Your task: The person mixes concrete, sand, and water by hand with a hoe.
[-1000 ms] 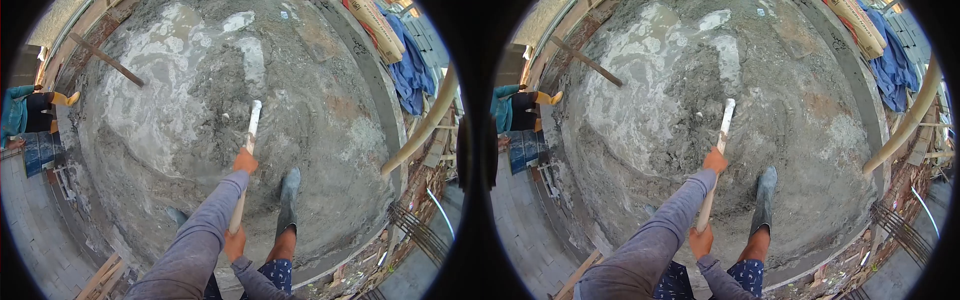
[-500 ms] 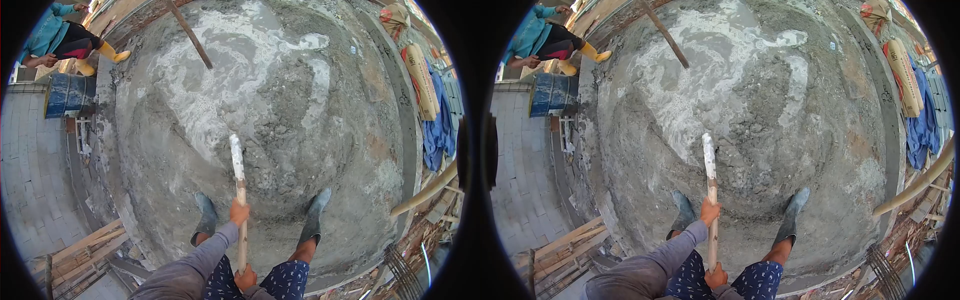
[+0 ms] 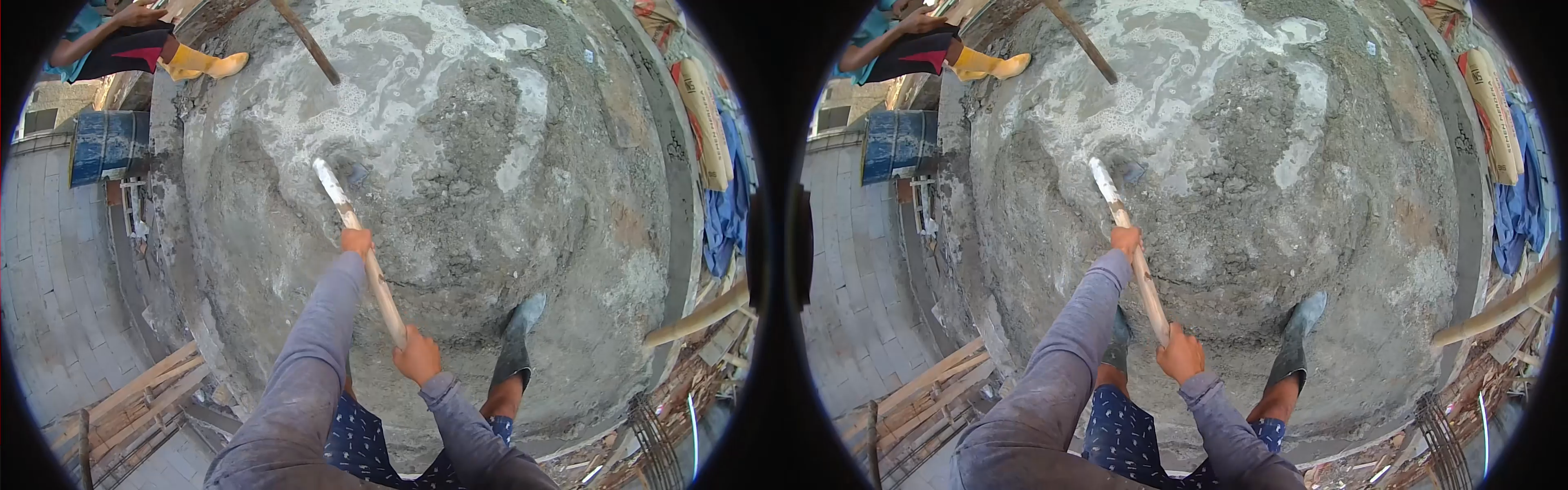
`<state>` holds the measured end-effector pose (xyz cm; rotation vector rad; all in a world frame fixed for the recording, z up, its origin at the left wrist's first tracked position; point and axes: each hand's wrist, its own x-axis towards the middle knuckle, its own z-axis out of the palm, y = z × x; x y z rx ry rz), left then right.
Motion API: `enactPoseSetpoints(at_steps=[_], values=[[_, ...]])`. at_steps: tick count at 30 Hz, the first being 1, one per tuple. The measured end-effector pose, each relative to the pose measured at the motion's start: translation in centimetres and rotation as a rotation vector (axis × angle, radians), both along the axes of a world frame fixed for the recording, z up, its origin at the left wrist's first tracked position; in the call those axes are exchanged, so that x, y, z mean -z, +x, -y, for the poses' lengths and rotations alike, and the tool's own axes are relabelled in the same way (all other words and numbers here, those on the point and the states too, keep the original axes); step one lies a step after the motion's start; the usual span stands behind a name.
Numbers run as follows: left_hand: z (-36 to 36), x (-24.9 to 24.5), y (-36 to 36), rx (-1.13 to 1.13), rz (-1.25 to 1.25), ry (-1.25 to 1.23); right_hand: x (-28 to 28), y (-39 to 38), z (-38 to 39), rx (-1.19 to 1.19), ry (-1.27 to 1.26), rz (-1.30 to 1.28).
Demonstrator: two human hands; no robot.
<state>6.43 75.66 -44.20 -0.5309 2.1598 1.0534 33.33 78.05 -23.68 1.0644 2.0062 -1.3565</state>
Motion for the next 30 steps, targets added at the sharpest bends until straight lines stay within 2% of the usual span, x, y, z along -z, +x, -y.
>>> enactPoseSetpoints(at_steps=[2,3,5,9,15,19,20,23,25,27,30], values=[[-0.1,-0.6,7.8,0.133,0.224,-0.100,-3.1,4.5,0.0,-0.002,-0.025,0.118],[0.6,0.2,10.5,0.048,0.260,-0.087,-4.7,6.0,-0.6,-0.004,-0.034,0.165],[1.2,-0.7,13.9,0.026,0.324,0.004,-7.0,8.2,-1.8,-0.009,-0.053,0.160],[-2.4,-4.2,14.3,-0.035,0.503,0.072,-10.9,8.5,-6.6,0.086,-0.025,0.044],[-8.9,-12.2,16.4,-0.219,0.532,0.229,-18.2,11.5,-15.6,0.074,-0.019,-0.007],[-13.7,-17.3,19.6,-0.311,0.436,0.343,-15.6,19.8,-17.6,0.107,0.071,-0.183],[-13.8,-15.3,20.2,-0.300,0.500,0.401,-12.6,22.2,-17.0,0.095,0.116,-0.189],[-17.8,-16.1,19.5,-0.230,0.332,0.489,-3.4,23.6,-16.4,0.013,0.319,-0.106],[-19.7,-18.3,17.9,-0.179,0.144,0.562,2.0,21.9,-15.1,0.083,0.397,-0.181],[-21.0,-19.8,14.5,-0.022,-0.009,0.634,5.1,17.2,-13.6,0.189,0.418,-0.297],[-23.8,-19.9,9.0,0.200,-0.205,0.597,5.8,9.5,-11.2,0.362,0.358,-0.356]])
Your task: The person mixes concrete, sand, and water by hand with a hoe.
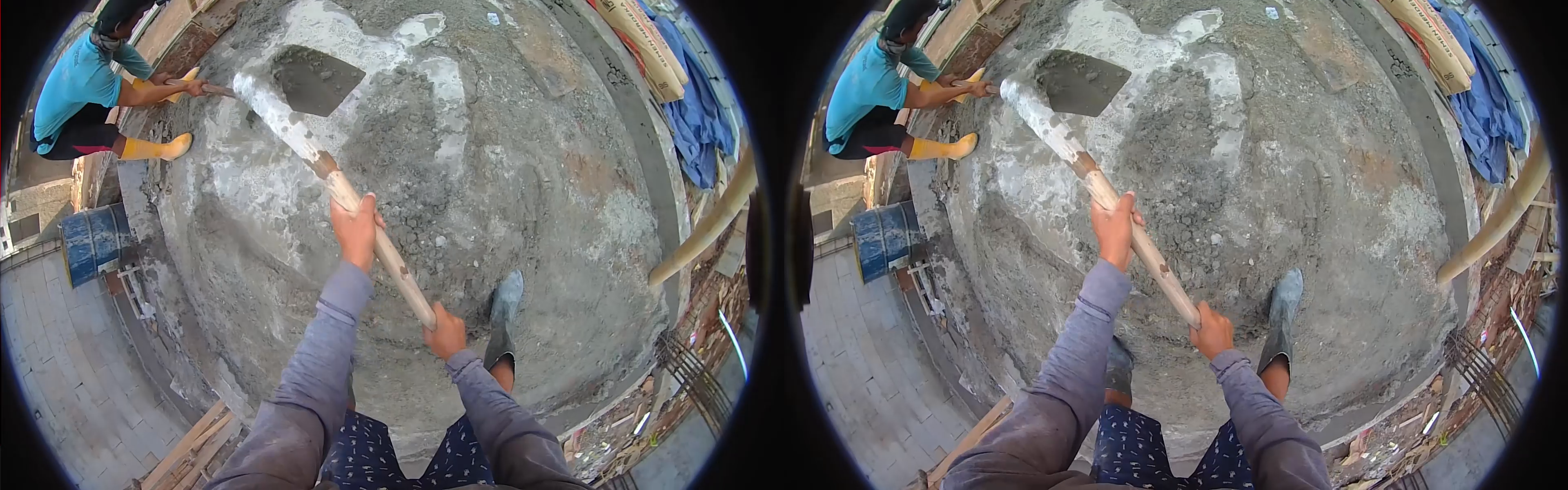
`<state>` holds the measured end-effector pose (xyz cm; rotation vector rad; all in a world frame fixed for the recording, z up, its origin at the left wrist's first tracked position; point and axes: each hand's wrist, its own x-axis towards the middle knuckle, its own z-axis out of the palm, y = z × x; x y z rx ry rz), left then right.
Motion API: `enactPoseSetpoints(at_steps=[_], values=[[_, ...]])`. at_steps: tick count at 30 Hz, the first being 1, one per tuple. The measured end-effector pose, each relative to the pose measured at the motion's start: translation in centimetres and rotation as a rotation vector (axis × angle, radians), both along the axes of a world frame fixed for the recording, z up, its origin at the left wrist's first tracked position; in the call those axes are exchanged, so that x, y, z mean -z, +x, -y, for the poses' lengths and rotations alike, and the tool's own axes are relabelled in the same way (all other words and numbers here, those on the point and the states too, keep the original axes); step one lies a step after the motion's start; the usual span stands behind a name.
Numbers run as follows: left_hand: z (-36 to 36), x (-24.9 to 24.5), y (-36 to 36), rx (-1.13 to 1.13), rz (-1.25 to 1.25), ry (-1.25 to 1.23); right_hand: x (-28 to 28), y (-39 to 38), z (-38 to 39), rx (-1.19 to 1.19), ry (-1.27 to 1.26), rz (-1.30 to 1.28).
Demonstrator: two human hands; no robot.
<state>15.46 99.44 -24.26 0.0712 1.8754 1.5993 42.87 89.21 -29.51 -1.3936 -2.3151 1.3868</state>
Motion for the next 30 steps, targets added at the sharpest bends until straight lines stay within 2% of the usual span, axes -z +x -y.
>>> enactPoseSetpoints(at_steps=[2,4,6,7,8,9,10,12,13,15,17,20,22,24,26,27,29,30], values=[[-1.7,1.7,-1.8,0.101,-0.095,-0.080,-1.1,-3.6,1.3,0.080,-0.109,0.005],[-1.6,6.5,-2.4,0.187,-0.161,-0.211,-1.5,-4.7,3.4,0.152,-0.235,0.055],[1.8,13.0,0.3,0.341,-0.196,-0.613,-2.0,-3.8,7.7,0.226,-0.349,0.102],[5.7,18.1,2.5,0.408,-0.131,-0.702,-2.2,-2.7,11.5,0.275,-0.378,0.141],[9.7,20.4,5.3,0.471,-0.032,-0.803,-2.9,-1.2,15.6,0.325,-0.413,0.181],[13.1,20.8,8.0,0.567,-0.090,-0.913,-5.1,-0.1,17.6,0.334,-0.471,0.240],[15.9,20.6,9.4,0.536,0.151,-0.884,-7.5,1.0,19.0,0.336,-0.527,0.301],[21.1,19.4,12.5,0.505,0.134,-0.899,-10.1,3.8,21.6,0.280,-0.606,0.367],[22.0,15.7,13.3,0.457,0.211,-0.891,-11.1,5.3,23.3,0.264,-0.643,0.382],[25.4,14.3,14.8,0.407,0.163,-0.978,-12.2,7.2,25.4,0.236,-0.688,0.412],[28.5,14.5,15.3,0.359,0.109,-0.937,-13.3,8.1,26.4,0.212,-0.734,0.463],[23.6,8.2,13.3,0.335,-0.085,-0.911,-12.1,7.4,25.9,0.271,-0.696,0.396],[21.4,11.2,11.0,0.301,-0.074,-0.810,-9.4,6.1,23.8,0.268,-0.607,0.339],[13.5,8.4,9.3,0.248,0.026,-0.748,-6.7,4.5,19.7,0.290,-0.507,0.263],[10.5,16.9,7.8,0.323,-0.403,-0.578,-4.4,3.1,14.8,0.319,-0.441,0.200],[6.9,17.1,7.5,0.316,-0.374,-0.513,-3.5,2.4,12.1,0.331,-0.422,0.172],[-0.5,18.1,7.2,0.365,-0.491,-0.482,-1.6,1.3,6.6,0.355,-0.386,0.106],[-4.3,16.8,7.5,0.398,-0.517,-0.507,0.1,0.8,4.5,0.365,-0.355,0.115]])
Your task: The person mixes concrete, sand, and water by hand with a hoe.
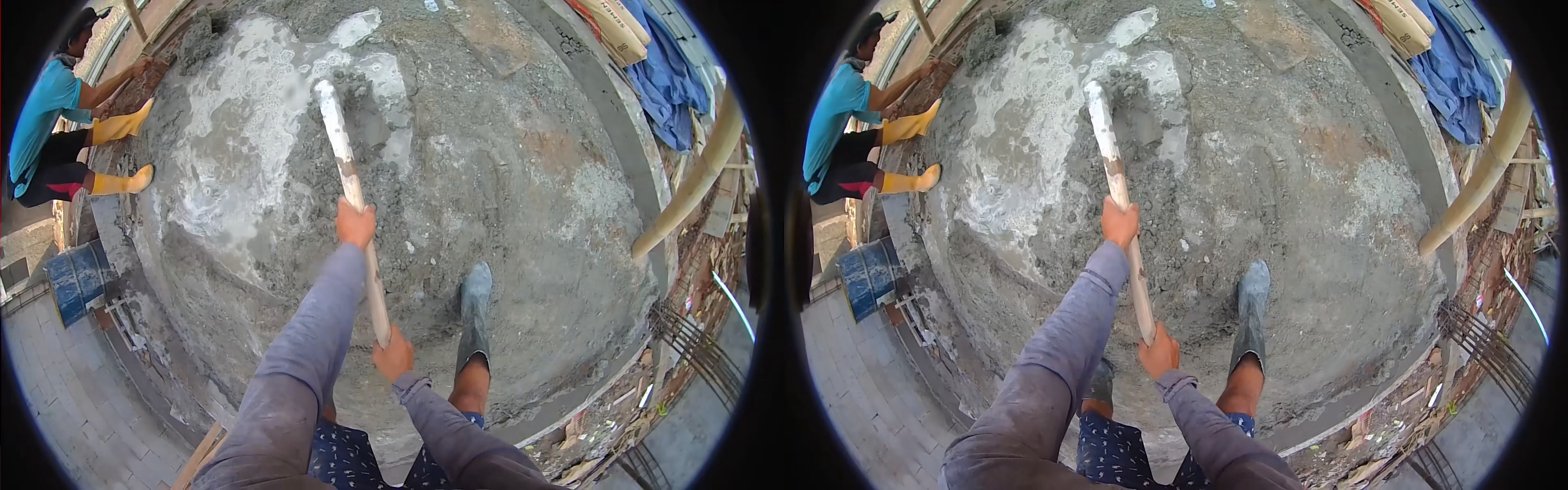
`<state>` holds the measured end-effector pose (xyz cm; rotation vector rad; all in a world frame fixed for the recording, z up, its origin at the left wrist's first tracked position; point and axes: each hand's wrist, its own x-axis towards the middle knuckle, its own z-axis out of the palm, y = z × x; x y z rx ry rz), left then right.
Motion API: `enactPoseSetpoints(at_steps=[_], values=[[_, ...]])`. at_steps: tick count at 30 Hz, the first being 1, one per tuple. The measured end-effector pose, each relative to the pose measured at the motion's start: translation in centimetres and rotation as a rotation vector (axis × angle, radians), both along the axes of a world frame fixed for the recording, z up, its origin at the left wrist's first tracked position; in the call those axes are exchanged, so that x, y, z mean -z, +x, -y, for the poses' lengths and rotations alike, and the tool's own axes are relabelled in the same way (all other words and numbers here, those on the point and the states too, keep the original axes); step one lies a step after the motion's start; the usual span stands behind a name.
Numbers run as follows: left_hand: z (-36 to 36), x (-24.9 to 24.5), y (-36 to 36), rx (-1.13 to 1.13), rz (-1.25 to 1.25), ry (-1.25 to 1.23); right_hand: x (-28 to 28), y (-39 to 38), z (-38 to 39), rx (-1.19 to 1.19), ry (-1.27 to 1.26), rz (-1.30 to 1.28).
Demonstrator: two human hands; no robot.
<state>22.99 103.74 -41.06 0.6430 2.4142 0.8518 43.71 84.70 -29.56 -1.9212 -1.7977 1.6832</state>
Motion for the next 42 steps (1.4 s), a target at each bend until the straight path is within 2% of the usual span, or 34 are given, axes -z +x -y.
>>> enactPoseSetpoints(at_steps=[1,2,4,7,12,16,17,20,22,26,30,34,37,38,39,42], values=[[-3.1,1.7,0.0,0.021,0.023,-0.011,1.6,-0.4,-1.8,0.009,0.025,0.018],[-6.5,-1.7,0.6,0.014,0.200,-0.142,2.5,-0.8,-4.0,0.048,0.032,-0.001],[-9.6,-0.5,2.1,0.053,0.202,-0.196,3.3,-0.6,-5.7,0.115,0.001,-0.016],[-8.4,1.0,5.8,0.159,0.165,-0.365,2.4,0.1,-5.1,0.221,-0.083,0.001],[4.3,-1.8,10.8,0.266,0.329,-0.641,-6.9,1.8,7.3,0.327,-0.217,0.087],[11.7,-0.9,10.0,0.251,0.430,-0.604,-11.3,0.9,10.3,0.250,-0.276,0.132],[12.6,-1.0,9.2,0.226,0.436,-0.582,-11.8,0.5,10.8,0.229,-0.275,0.130],[15.9,-1.5,6.5,0.026,0.839,-0.504,-13.9,-0.7,13.5,0.154,-0.296,0.130],[20.2,-2.6,5.9,-0.063,0.757,-0.440,-15.7,-0.7,16.1,0.073,-0.319,0.106],[28.5,-8.1,5.3,-0.299,0.824,-0.326,-19.7,2.0,20.5,-0.215,-0.316,0.190],[35.4,-9.8,1.0,-0.513,0.654,-0.257,-17.8,1.9,23.4,-0.420,-0.295,0.197],[37.0,-8.7,-7.3,-0.656,0.481,-0.158,-9.7,-1.5,23.9,-0.556,-0.152,0.101],[36.7,-7.7,-15.1,-0.751,0.376,0.072,-3.5,-7.6,21.8,-0.640,-0.037,0.008],[36.0,-7.6,-18.2,-0.716,0.255,0.148,-2.3,-10.2,20.6,-0.672,-0.024,-0.004],[35.3,-7.8,-21.0,-0.774,0.323,0.235,-1.2,-13.0,19.4,-0.705,-0.010,-0.020],[32.7,-7.5,-27.9,-0.798,0.291,0.234,-0.3,-19.9,15.7,-0.733,0.015,-0.070]])
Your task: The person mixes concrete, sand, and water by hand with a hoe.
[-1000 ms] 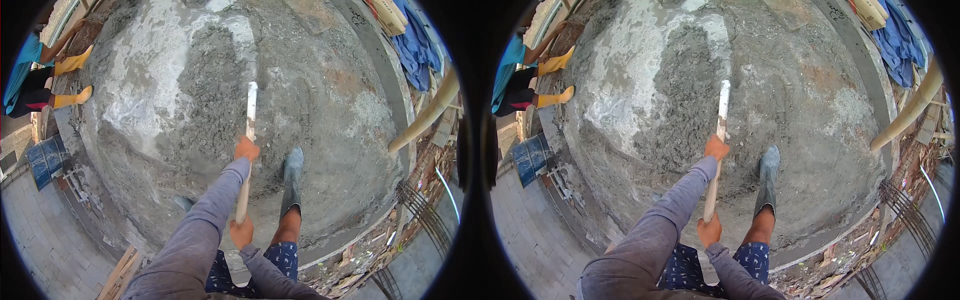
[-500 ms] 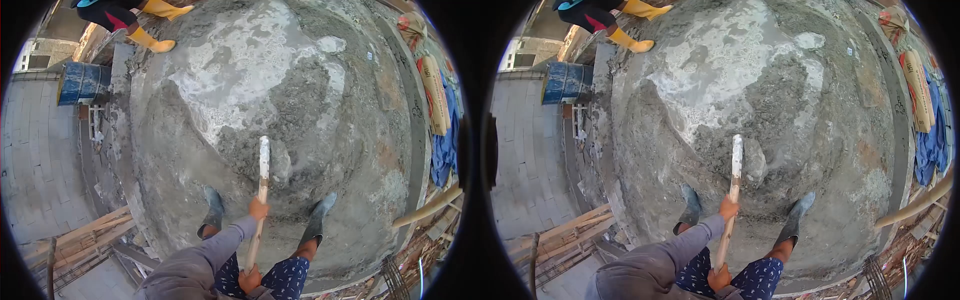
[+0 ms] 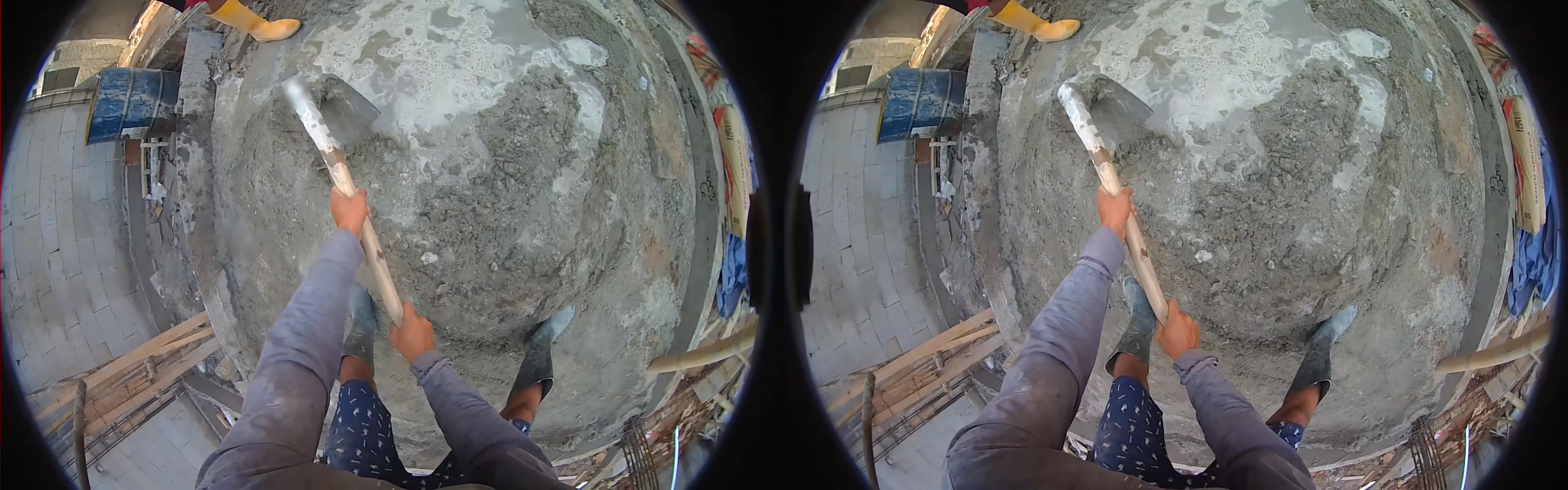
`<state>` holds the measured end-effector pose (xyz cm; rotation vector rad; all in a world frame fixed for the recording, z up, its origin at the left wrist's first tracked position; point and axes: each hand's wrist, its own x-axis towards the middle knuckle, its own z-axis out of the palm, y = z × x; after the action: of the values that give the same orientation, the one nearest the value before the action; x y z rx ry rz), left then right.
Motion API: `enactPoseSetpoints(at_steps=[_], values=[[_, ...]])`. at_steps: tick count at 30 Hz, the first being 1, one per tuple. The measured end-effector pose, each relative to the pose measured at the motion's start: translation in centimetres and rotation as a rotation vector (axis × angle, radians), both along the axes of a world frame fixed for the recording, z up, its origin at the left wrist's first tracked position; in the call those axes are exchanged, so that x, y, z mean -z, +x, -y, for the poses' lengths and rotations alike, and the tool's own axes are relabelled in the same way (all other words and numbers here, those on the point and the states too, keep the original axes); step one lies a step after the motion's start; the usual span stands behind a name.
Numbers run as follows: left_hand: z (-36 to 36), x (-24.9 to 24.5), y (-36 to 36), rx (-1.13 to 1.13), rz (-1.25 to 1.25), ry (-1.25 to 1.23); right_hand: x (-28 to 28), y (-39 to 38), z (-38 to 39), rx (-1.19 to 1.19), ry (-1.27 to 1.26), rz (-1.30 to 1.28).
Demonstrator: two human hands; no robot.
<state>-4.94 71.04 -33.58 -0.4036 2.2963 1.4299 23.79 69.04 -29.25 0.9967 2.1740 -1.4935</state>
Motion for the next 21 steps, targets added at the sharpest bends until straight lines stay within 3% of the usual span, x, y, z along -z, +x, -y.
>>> enactPoseSetpoints(at_steps=[3,8,11,14,21], values=[[-0.9,4.0,-3.2,-0.003,0.084,-0.018,-0.3,-2.6,-3.0,-0.006,-0.002,-0.008],[0.1,12.4,7.1,0.119,0.376,-0.241,-2.9,4.6,-3.6,-0.014,-0.049,0.249],[0.8,11.2,16.0,0.017,0.456,-0.149,-6.4,11.5,-5.5,-0.031,-0.066,0.308],[-0.8,9.9,19.6,0.006,0.504,-0.125,-9.0,15.4,-7.6,0.017,-0.107,0.280],[-7.7,4.4,17.7,0.072,0.796,0.041,-18.7,11.6,-17.9,0.140,-0.160,0.167]])
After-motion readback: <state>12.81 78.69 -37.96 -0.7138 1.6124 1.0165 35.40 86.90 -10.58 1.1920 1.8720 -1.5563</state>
